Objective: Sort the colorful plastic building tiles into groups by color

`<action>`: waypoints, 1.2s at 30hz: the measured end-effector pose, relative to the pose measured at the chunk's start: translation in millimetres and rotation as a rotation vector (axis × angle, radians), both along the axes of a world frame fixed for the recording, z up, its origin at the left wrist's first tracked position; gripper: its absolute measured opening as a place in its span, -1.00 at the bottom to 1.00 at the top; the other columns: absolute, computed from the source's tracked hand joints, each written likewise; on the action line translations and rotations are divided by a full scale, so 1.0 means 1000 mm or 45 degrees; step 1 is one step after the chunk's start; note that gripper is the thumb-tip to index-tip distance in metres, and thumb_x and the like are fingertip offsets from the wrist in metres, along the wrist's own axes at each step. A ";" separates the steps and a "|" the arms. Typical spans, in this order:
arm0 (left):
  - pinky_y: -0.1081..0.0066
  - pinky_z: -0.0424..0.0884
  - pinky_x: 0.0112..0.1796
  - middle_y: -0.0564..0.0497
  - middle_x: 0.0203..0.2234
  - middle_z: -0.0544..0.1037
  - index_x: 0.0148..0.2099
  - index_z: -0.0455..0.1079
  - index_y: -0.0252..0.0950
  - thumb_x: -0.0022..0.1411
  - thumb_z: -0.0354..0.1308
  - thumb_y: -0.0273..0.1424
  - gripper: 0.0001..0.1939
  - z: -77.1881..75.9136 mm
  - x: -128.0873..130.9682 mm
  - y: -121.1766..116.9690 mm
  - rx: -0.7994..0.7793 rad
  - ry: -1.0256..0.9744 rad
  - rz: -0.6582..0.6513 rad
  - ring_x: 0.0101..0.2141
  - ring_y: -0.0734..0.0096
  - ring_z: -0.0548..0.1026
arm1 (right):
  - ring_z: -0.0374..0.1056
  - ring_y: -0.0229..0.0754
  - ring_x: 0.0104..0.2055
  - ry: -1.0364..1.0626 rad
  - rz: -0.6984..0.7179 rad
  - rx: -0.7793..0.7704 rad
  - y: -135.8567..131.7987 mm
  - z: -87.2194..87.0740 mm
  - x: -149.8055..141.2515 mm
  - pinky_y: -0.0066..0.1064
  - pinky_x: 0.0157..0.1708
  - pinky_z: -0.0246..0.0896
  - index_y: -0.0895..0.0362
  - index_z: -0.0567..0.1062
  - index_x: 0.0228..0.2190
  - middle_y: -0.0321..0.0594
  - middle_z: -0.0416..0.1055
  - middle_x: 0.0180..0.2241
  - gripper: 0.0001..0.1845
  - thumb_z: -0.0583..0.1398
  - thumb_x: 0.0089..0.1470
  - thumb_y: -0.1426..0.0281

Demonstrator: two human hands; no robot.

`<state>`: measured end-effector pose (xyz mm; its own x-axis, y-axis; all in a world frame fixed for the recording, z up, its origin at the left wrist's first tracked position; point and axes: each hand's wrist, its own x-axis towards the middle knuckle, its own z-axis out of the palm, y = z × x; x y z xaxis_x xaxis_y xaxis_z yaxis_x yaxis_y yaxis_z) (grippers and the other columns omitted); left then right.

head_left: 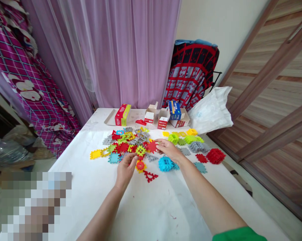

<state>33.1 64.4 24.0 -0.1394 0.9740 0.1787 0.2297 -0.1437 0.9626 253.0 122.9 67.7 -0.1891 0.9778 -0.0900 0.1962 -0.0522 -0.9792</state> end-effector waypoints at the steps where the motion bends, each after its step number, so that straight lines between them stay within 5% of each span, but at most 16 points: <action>1: 0.40 0.43 -0.40 -0.02 -0.40 0.61 -0.20 0.46 -0.27 0.07 0.15 -0.07 -0.61 0.005 0.007 0.000 -0.077 -0.117 -0.045 -0.44 0.37 0.53 | 0.36 -0.31 -0.50 0.066 0.013 -0.015 -0.008 -0.001 -0.003 -0.48 -0.45 0.29 0.08 0.43 -0.11 -0.37 0.42 -0.51 -0.63 0.23 -0.02 0.34; 7: 0.56 0.13 -0.66 0.12 -0.66 0.46 -0.33 0.42 -0.29 -0.09 0.24 0.01 -0.54 0.026 0.031 -0.006 -0.375 -0.383 -0.232 -0.69 0.58 0.32 | 0.39 -0.27 -0.46 0.005 0.141 0.025 -0.044 -0.005 -0.013 -0.40 -0.40 0.31 0.07 0.38 -0.01 -0.33 0.43 -0.46 -0.56 0.17 0.03 0.31; 10: 0.56 0.06 -0.68 0.17 -0.73 0.37 -0.41 0.38 -0.28 -0.10 0.24 0.02 -0.56 0.032 0.032 -0.012 -0.412 -0.330 -0.268 -0.72 0.60 0.26 | 0.42 -0.19 -0.27 -0.383 0.141 0.335 -0.060 0.001 -0.006 -0.29 -0.21 0.32 0.03 0.33 0.08 -0.18 0.46 -0.17 -0.45 0.20 0.01 0.34; 13: 0.56 0.09 -0.68 0.17 -0.74 0.36 -0.44 0.38 -0.28 -0.10 0.24 0.01 -0.57 0.036 0.037 -0.017 -0.397 -0.260 -0.301 -0.72 0.61 0.24 | 0.27 -0.02 0.06 -0.924 0.219 0.738 -0.076 0.014 0.003 -0.16 0.04 0.16 -0.03 0.31 0.12 -0.10 0.26 0.12 -0.33 0.28 -0.07 0.36; 18: 0.54 0.23 -0.62 0.13 -0.67 0.42 -0.47 0.35 -0.29 -0.13 0.26 0.03 -0.55 0.036 0.056 -0.022 -0.377 -0.278 -0.402 -0.69 0.60 0.29 | 0.25 -0.01 0.00 -1.346 0.300 0.915 -0.088 0.033 0.014 -0.20 -0.04 0.15 0.00 0.38 0.02 -0.10 0.32 -0.02 -0.47 0.28 -0.03 0.39; 23: 0.50 0.34 -0.56 0.06 -0.54 0.53 -0.31 0.46 -0.30 -0.03 0.21 0.02 -0.54 0.028 0.058 -0.020 -0.240 -0.112 -0.457 -0.61 0.52 0.40 | 0.28 -0.08 -0.07 -1.403 0.267 0.842 -0.087 0.041 0.039 -0.31 -0.11 0.15 0.02 0.41 -0.06 -0.16 0.35 -0.11 -0.53 0.30 -0.07 0.37; 28: 0.39 0.46 -0.42 -0.04 -0.42 0.62 -0.22 0.48 -0.28 0.11 0.08 0.03 -0.52 0.011 0.020 -0.015 -0.108 0.114 -0.255 -0.45 0.35 0.53 | 0.32 -0.08 -0.04 -1.518 0.000 0.489 -0.087 0.043 0.107 -0.36 -0.17 0.17 -0.01 0.35 0.04 -0.16 0.34 -0.02 -0.46 0.27 -0.02 0.28; 32: 0.35 0.49 -0.42 -0.01 -0.43 0.63 -0.20 0.47 -0.24 0.12 0.04 0.04 -0.53 -0.011 -0.014 -0.014 -0.085 0.308 -0.063 -0.51 0.33 0.56 | 0.34 0.02 -0.07 -1.904 -0.109 0.176 -0.079 0.042 0.159 -0.29 -0.23 0.17 0.05 0.36 0.03 -0.04 0.38 -0.08 -0.51 0.20 0.04 0.28; 36: 0.37 0.53 -0.38 -0.01 -0.39 0.65 -0.15 0.46 -0.21 0.15 0.01 0.01 -0.55 -0.031 -0.029 -0.017 -0.080 0.344 0.004 -0.44 0.30 0.60 | 0.33 0.03 -0.07 -2.221 -0.008 0.141 -0.062 0.038 0.178 -0.25 -0.18 0.12 0.08 0.45 -0.09 0.01 0.39 -0.12 -0.67 0.16 0.06 0.40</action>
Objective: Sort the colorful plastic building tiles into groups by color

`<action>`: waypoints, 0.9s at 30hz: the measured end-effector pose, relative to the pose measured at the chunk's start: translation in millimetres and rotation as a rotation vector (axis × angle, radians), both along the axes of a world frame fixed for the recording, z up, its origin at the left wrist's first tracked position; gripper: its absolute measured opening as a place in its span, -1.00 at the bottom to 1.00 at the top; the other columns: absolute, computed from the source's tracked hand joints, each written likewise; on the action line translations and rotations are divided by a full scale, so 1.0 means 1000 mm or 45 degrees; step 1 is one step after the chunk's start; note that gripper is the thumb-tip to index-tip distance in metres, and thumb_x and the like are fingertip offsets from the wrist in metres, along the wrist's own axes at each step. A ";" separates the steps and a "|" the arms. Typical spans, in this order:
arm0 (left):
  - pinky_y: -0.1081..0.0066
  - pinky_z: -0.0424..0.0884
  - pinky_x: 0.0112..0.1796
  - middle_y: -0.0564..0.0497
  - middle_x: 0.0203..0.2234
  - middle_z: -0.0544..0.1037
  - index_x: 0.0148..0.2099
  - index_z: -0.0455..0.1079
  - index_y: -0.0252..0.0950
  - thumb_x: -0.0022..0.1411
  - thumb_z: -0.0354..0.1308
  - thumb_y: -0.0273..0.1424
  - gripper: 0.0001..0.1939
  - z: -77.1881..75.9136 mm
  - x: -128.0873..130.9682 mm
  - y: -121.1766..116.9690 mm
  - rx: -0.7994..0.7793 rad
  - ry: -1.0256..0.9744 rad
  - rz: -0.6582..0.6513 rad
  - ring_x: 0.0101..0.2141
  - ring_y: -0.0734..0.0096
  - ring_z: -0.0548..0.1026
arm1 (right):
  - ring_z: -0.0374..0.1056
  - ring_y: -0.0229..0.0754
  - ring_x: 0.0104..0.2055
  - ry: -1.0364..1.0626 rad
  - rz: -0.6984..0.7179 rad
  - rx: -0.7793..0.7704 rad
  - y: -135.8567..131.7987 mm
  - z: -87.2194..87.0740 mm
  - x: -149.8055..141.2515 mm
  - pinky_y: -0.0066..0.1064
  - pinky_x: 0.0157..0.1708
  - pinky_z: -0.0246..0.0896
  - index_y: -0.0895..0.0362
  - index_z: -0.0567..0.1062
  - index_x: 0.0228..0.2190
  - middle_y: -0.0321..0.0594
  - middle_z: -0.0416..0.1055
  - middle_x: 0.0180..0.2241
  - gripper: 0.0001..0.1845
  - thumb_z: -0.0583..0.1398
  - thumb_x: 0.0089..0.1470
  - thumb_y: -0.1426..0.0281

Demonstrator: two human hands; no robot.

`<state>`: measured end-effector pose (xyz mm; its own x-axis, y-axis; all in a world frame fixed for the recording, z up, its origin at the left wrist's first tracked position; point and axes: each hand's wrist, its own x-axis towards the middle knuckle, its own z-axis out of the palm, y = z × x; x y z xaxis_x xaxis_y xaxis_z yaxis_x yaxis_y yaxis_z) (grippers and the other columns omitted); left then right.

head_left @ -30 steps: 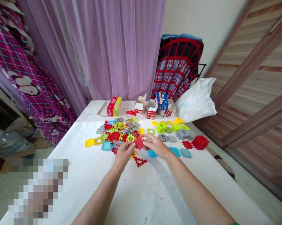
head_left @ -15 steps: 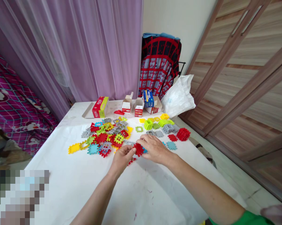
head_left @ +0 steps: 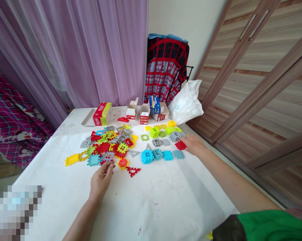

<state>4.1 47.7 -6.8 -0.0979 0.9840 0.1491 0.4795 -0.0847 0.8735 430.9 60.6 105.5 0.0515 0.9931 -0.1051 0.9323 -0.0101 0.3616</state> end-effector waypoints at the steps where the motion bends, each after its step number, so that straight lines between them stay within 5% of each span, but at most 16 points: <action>1: 0.37 0.53 -0.37 -0.01 -0.39 0.65 -0.15 0.46 -0.20 0.15 0.02 0.00 -0.56 -0.003 -0.001 -0.001 0.004 0.007 0.012 -0.43 0.30 0.60 | 0.32 0.03 -0.05 -0.044 0.015 -0.009 0.004 -0.001 0.001 -0.24 -0.15 0.11 0.08 0.46 -0.11 0.02 0.39 -0.11 -0.68 0.16 0.05 0.42; 13: 0.39 0.52 -0.37 0.00 -0.39 0.66 -0.16 0.46 -0.19 0.15 0.02 -0.02 -0.59 -0.007 -0.003 -0.002 -0.007 0.061 -0.002 -0.43 0.31 0.60 | 0.33 -0.01 -0.02 -0.049 -0.016 -0.059 0.027 -0.021 0.002 -0.18 -0.09 0.06 0.07 0.51 -0.17 0.01 0.48 -0.13 -0.66 0.00 0.17 0.56; 27: 0.40 0.52 -0.35 -0.01 -0.38 0.66 -0.14 0.46 -0.21 0.13 -0.01 0.01 -0.54 -0.009 -0.005 -0.001 -0.044 0.103 -0.009 -0.41 0.30 0.60 | 0.33 0.00 -0.01 0.022 -0.036 -0.022 0.019 -0.015 -0.007 -0.20 -0.07 0.07 0.17 0.51 -0.15 0.05 0.47 -0.13 -0.67 0.00 0.18 0.56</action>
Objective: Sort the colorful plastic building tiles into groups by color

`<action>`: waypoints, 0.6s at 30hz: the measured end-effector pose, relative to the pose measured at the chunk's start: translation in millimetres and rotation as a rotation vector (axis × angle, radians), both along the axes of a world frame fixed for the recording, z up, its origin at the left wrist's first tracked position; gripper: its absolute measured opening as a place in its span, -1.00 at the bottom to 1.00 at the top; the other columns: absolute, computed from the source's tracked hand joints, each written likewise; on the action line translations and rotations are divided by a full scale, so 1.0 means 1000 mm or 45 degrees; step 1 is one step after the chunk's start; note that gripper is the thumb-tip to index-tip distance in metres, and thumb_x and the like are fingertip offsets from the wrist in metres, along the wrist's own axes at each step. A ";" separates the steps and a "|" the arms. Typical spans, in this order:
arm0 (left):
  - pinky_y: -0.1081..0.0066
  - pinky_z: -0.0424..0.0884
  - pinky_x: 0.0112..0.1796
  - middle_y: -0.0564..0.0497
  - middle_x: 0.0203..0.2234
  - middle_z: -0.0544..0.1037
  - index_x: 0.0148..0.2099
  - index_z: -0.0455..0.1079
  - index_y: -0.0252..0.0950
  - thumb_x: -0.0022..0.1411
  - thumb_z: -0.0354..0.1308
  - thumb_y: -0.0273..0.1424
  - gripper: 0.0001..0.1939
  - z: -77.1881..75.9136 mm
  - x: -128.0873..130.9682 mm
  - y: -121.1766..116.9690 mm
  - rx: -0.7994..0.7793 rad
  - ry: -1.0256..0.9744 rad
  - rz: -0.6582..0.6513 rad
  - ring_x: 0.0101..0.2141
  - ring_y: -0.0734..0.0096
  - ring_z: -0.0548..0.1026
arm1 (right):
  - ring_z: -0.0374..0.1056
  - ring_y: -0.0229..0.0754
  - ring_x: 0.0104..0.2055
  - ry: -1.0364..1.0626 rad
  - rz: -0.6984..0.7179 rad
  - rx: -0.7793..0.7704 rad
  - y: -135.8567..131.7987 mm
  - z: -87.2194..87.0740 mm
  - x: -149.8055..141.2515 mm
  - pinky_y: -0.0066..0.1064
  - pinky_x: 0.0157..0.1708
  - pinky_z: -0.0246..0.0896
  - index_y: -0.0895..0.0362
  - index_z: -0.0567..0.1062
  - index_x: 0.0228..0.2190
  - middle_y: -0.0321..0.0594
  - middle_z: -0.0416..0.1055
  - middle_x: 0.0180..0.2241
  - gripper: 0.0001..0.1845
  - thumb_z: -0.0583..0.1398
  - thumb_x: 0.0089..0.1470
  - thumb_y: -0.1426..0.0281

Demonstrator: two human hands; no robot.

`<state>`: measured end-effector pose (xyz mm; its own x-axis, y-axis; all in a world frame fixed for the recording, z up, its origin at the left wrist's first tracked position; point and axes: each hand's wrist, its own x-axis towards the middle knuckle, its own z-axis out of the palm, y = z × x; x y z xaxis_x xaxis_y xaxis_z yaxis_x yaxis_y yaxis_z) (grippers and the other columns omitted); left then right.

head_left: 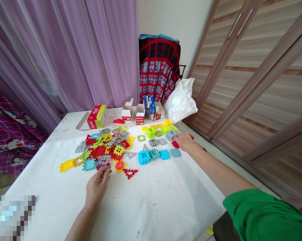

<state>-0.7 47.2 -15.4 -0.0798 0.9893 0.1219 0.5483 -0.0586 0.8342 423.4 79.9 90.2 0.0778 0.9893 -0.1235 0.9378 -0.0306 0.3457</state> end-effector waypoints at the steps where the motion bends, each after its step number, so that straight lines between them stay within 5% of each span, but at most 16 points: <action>1: 0.39 0.51 -0.35 -0.02 -0.38 0.66 -0.14 0.46 -0.21 0.13 -0.01 0.01 -0.53 0.000 0.000 0.000 -0.007 -0.002 0.001 -0.41 0.30 0.60 | 0.33 0.00 -0.03 0.017 0.001 0.007 -0.001 0.000 0.000 -0.21 -0.08 0.08 0.18 0.52 -0.17 0.04 0.47 -0.14 -0.68 0.01 0.18 0.56; 6: 0.40 0.51 -0.35 -0.01 -0.39 0.66 -0.14 0.46 -0.20 0.12 0.00 0.02 -0.53 0.000 0.000 0.000 -0.013 -0.005 0.008 -0.41 0.30 0.60 | 0.37 -0.07 -0.08 0.152 0.034 0.042 -0.012 -0.012 -0.008 -0.33 -0.19 0.14 0.12 0.54 -0.19 -0.08 0.49 -0.14 -0.70 0.04 0.17 0.50; 14: 0.40 0.50 -0.37 0.00 -0.40 0.66 -0.15 0.47 -0.21 0.11 -0.01 0.02 -0.52 0.001 0.001 -0.001 -0.017 0.000 0.008 -0.43 0.31 0.59 | 0.33 -0.12 -0.09 0.439 0.108 0.222 -0.035 -0.061 -0.008 -0.37 -0.13 0.16 0.07 0.55 -0.17 -0.18 0.50 -0.14 -0.73 0.07 0.19 0.41; 18: 0.40 0.50 -0.35 0.00 -0.39 0.65 -0.14 0.46 -0.20 0.12 -0.01 0.02 -0.52 -0.001 0.000 -0.001 -0.009 0.003 -0.002 -0.42 0.31 0.59 | 0.31 -0.13 -0.09 0.498 0.117 0.283 -0.041 -0.073 0.000 -0.36 -0.09 0.15 0.05 0.54 -0.15 -0.19 0.49 -0.12 -0.72 0.07 0.19 0.40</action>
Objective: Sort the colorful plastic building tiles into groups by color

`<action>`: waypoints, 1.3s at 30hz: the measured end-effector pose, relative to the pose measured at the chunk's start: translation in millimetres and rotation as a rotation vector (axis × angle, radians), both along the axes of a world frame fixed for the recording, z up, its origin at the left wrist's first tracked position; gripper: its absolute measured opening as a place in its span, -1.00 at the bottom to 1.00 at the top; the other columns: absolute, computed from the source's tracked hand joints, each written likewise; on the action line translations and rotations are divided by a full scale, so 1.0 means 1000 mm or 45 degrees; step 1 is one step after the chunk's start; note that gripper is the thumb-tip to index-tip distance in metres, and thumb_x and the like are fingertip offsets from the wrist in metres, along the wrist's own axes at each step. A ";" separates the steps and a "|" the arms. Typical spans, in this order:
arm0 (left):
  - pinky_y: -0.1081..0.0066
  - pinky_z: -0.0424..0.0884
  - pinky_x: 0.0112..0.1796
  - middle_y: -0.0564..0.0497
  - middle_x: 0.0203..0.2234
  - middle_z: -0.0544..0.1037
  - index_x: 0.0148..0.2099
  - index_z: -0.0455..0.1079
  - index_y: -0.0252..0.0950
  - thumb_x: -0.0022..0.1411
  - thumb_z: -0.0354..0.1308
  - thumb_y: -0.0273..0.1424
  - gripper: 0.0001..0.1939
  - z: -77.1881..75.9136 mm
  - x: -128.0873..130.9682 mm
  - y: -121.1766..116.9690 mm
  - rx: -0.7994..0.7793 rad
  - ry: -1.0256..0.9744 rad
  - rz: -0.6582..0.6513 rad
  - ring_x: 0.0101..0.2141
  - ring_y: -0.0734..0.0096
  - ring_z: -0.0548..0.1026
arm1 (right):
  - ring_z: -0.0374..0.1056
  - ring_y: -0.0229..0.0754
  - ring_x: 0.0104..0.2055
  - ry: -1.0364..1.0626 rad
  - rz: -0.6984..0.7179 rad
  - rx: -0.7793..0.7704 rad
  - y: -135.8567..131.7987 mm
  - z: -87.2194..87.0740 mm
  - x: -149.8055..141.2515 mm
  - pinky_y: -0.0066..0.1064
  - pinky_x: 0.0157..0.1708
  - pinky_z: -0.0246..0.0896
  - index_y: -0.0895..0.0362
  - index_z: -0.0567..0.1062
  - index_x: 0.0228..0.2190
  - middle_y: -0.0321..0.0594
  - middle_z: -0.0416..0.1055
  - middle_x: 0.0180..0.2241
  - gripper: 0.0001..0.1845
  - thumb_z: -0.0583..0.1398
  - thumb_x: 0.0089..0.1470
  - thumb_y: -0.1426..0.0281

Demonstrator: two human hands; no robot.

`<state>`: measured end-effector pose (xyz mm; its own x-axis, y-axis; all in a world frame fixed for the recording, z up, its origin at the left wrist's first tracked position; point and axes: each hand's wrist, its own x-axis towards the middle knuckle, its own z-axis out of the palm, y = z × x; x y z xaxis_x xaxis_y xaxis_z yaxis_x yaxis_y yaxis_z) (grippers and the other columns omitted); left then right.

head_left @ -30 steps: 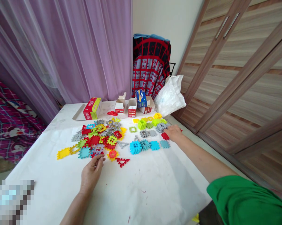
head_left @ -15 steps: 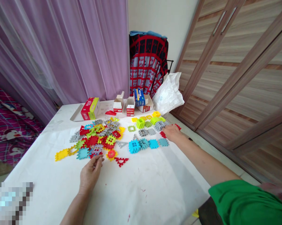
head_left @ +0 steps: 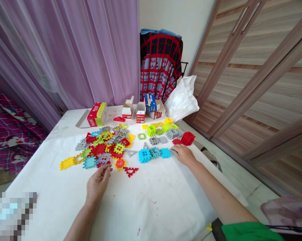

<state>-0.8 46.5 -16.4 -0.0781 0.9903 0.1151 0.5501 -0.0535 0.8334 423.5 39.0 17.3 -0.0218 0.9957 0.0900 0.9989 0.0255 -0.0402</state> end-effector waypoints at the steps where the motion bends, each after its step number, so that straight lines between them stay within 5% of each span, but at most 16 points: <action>1: 0.40 0.50 -0.35 0.00 -0.39 0.65 -0.14 0.46 -0.20 0.13 0.00 0.02 -0.52 0.000 0.000 0.000 -0.003 0.003 -0.001 -0.42 0.31 0.59 | 0.31 -0.13 -0.09 0.009 0.007 0.001 -0.001 -0.001 0.001 -0.36 -0.08 0.14 0.05 0.54 -0.15 -0.19 0.48 -0.12 -0.72 0.07 0.19 0.40; 11: 0.40 0.50 -0.36 -0.01 -0.38 0.66 -0.13 0.46 -0.20 0.12 0.00 0.04 -0.51 -0.002 -0.001 0.001 -0.015 -0.012 -0.012 -0.42 0.31 0.59 | 0.31 -0.08 -0.04 0.038 -0.011 -0.022 -0.008 0.004 0.000 -0.30 -0.04 0.14 0.06 0.54 -0.16 -0.16 0.49 -0.11 -0.69 0.07 0.12 0.45; 18: 0.39 0.49 -0.34 -0.01 -0.38 0.66 -0.13 0.46 -0.20 0.12 -0.01 0.03 -0.52 -0.001 0.000 0.001 -0.028 0.011 -0.003 -0.40 0.30 0.59 | 0.15 0.01 0.19 0.222 0.268 -0.064 0.000 0.011 -0.018 -0.19 0.08 0.09 0.11 0.31 0.14 -0.04 0.20 0.20 -0.30 0.17 -0.12 0.45; 25: 0.39 0.50 -0.35 -0.01 -0.39 0.65 -0.14 0.46 -0.21 0.12 -0.02 0.01 -0.52 0.003 0.002 0.000 -0.018 0.007 0.003 -0.43 0.31 0.59 | 0.27 0.02 0.08 0.260 0.306 -0.112 0.015 0.007 -0.031 -0.22 0.05 0.14 0.12 0.36 0.09 -0.02 0.38 0.06 -0.38 0.20 -0.07 0.37; 39: 0.41 0.49 -0.35 0.03 -0.41 0.65 -0.14 0.46 -0.19 0.14 -0.02 -0.01 -0.55 0.004 0.001 -0.001 -0.018 0.052 -0.009 -0.42 0.32 0.59 | 0.27 0.01 0.06 0.153 0.207 -0.161 0.009 0.015 -0.032 -0.27 -0.05 0.14 0.04 0.35 0.09 -0.07 0.37 0.05 -0.39 0.24 -0.04 0.28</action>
<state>0.4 45.4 -12.5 -0.0669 0.9923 0.1044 0.5835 -0.0459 0.8108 391.8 48.3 31.9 -0.1797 0.9834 -0.0237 0.9698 0.1731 -0.1718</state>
